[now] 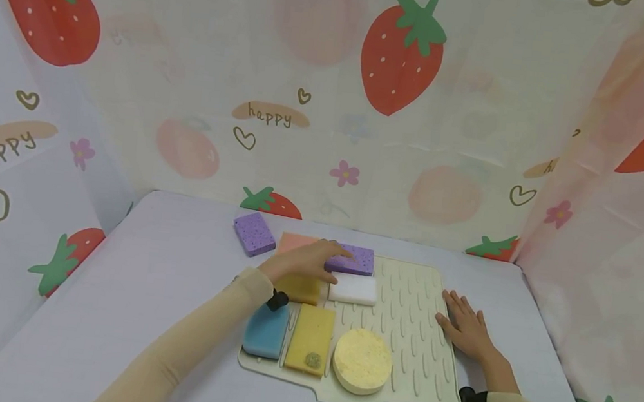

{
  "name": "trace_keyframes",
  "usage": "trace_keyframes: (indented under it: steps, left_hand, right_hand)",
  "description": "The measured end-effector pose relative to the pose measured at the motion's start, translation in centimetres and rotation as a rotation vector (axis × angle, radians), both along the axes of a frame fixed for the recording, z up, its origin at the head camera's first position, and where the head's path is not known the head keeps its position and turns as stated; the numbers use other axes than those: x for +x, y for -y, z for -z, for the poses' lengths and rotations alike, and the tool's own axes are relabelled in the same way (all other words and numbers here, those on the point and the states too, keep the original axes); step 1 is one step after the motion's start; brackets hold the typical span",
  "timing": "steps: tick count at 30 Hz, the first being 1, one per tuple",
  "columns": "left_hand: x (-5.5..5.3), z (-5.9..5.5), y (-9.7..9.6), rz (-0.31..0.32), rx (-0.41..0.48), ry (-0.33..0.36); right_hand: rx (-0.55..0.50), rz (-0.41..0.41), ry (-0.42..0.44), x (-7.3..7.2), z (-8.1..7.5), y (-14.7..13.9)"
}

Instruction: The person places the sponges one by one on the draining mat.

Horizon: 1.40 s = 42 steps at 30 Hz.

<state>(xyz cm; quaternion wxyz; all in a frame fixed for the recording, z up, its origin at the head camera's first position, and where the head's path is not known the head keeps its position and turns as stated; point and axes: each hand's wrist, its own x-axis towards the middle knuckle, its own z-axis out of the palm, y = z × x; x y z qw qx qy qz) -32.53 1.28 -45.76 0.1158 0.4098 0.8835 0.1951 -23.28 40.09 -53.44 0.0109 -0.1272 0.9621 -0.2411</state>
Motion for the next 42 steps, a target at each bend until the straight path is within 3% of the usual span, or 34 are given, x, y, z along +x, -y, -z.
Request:
trace_keyframes:
  steps: [13,19,24,28,36,42]
  left_hand:
    - [-0.6,-1.4,5.0,-0.178,0.168,0.033]
    - [-0.9,-1.4,7.6,-0.244,0.288,0.074]
    - [-1.4,-0.8,9.6,-0.296,0.329,0.060]
    - [-1.8,-0.1,10.9,-0.337,0.317,0.022]
    - [-2.3,1.5,12.8,-0.480,0.227,-0.032]
    - [-2.6,2.7,14.4,-0.562,0.198,-0.027]
  right_hand:
    - [0.000,-0.001,-0.007,0.1,0.3,-0.2]
    - [-0.002,-0.006,-0.009,0.1,0.2,-0.1]
    - [-0.005,-0.002,-0.008,0.2,0.0,0.0]
    - [-0.002,-0.002,-0.008,0.2,0.0,0.0]
    - [0.007,-0.001,-0.004,-0.1,0.2,-0.2]
    - [0.003,-0.003,-0.004,-0.1,0.1,-0.1]
